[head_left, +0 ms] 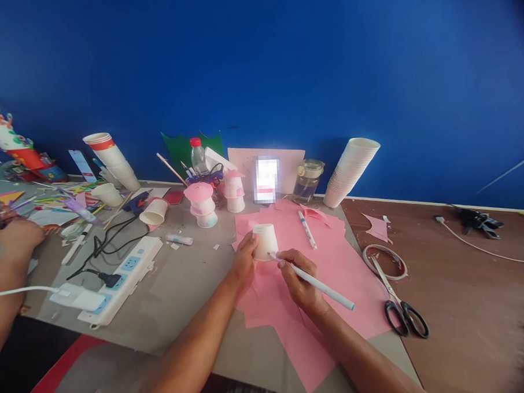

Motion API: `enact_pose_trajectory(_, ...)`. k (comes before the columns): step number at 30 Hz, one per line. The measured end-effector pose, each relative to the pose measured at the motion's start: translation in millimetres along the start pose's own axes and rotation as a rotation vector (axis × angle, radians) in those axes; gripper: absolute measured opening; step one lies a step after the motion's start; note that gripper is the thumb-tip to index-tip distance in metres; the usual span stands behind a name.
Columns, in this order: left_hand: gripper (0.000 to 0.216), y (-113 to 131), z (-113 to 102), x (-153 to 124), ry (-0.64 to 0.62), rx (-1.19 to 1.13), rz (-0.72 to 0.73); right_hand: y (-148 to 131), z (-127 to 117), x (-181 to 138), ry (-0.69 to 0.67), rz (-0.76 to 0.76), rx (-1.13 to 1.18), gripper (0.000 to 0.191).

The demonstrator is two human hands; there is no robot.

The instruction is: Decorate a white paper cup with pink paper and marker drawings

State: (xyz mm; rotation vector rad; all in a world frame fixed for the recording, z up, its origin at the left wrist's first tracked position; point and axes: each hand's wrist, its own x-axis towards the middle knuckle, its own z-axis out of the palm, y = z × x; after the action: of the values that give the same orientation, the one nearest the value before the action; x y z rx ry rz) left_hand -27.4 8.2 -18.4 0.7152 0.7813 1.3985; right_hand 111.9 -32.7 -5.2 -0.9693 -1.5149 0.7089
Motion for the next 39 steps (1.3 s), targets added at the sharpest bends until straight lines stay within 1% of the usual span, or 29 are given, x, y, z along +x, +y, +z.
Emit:
enact_pose_trajectory(14, 0.032, 1.3, 0.8, 0.4, 0.008, -0.012, -0.002, 0.2, -1.1, 0.2, 0.006, -0.001, 0.012, 0.015)
enact_pose_trajectory(20, 0.034, 3.5, 3.9, -1.0, 0.004, -0.010, -0.005, -1.2, -1.8, 0.6, 0.036, 0.080, 0.067, 0.014)
enact_pose_trajectory(30, 0.035, 2.2, 3.7, -0.4, 0.011, -0.016, -0.013, -2.4, -0.4, 1.5, 0.024, 0.071, 0.060, 0.013)
enact_pose_trajectory(39, 0.036, 5.3, 6.1, -1.8, 0.032, -0.011, -0.003, 1.6, 0.7, 1.6, 0.049, 0.088, 0.056, 0.012)
